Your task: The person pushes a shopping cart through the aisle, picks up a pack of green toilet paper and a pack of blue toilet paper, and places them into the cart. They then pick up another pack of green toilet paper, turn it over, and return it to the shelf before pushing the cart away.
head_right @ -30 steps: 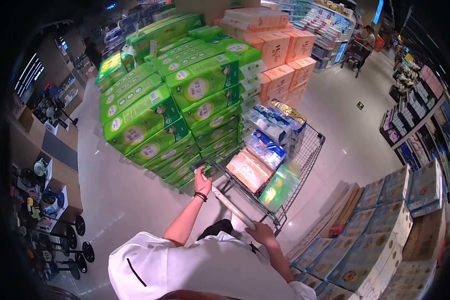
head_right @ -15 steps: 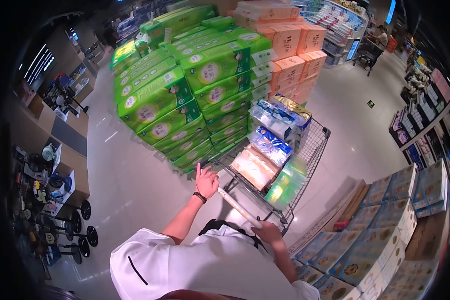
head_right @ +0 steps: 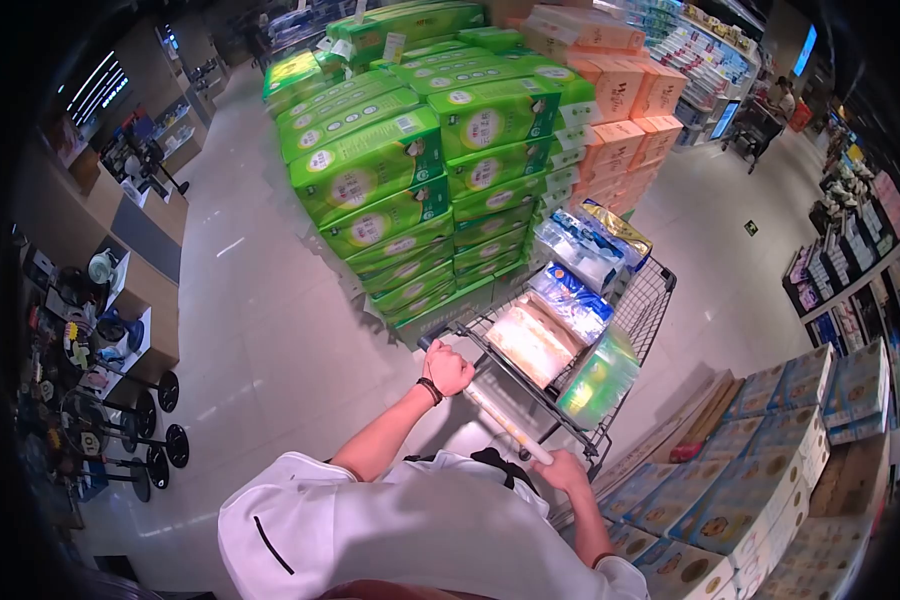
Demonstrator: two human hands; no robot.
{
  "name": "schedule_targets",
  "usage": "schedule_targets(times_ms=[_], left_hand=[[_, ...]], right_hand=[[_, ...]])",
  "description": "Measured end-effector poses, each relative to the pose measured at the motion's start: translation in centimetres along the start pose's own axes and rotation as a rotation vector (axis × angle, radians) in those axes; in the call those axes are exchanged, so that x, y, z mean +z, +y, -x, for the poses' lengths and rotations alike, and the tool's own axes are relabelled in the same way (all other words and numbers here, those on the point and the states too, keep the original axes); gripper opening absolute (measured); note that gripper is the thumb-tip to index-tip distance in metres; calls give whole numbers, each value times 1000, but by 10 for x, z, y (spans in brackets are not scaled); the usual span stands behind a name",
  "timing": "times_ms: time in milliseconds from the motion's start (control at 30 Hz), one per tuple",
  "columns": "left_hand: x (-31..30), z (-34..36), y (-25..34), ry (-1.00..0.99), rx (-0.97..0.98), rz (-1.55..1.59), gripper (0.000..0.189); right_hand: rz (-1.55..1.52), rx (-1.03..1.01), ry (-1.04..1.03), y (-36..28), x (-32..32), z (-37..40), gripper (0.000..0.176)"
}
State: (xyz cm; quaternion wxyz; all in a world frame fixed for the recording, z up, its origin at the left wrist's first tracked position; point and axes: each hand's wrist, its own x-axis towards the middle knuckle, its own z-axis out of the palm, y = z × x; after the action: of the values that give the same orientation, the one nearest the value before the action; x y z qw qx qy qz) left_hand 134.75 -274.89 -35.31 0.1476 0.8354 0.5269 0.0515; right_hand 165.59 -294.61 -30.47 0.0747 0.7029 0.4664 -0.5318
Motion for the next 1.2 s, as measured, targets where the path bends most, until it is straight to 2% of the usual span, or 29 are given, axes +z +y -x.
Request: schedule_targets(times_ms=[133,367,533,567,633,733,867,967,1067,1200], left_hand=[[-11,24,0,-41,16,-4,46],[-28,74,-9,-13,72,-19,50],[-37,110,-22,-78,98,-40,59],[-39,116,-24,-107,94,-31,63],[-55,125,-27,-298,134,-19,72],[-64,138,-37,-353,237,-60,75],[-72,157,-41,-316,221,-52,77],[-73,171,-45,-364,194,-62,74],[-66,181,-50,-281,232,-60,71],[-58,185,-56,-202,261,-23,70]], right_hand=[[50,82,137,-17,18,32,43],[115,121,225,-31,62,69,39],[132,113,241,-37,98,97,36],[127,123,242,-40,106,104,36],[116,137,243,-47,115,115,34],[129,136,239,-56,132,133,34],[130,131,237,-55,154,142,33],[127,136,211,-57,165,150,35],[134,110,290,-53,179,152,30],[128,102,290,-60,179,154,29]])
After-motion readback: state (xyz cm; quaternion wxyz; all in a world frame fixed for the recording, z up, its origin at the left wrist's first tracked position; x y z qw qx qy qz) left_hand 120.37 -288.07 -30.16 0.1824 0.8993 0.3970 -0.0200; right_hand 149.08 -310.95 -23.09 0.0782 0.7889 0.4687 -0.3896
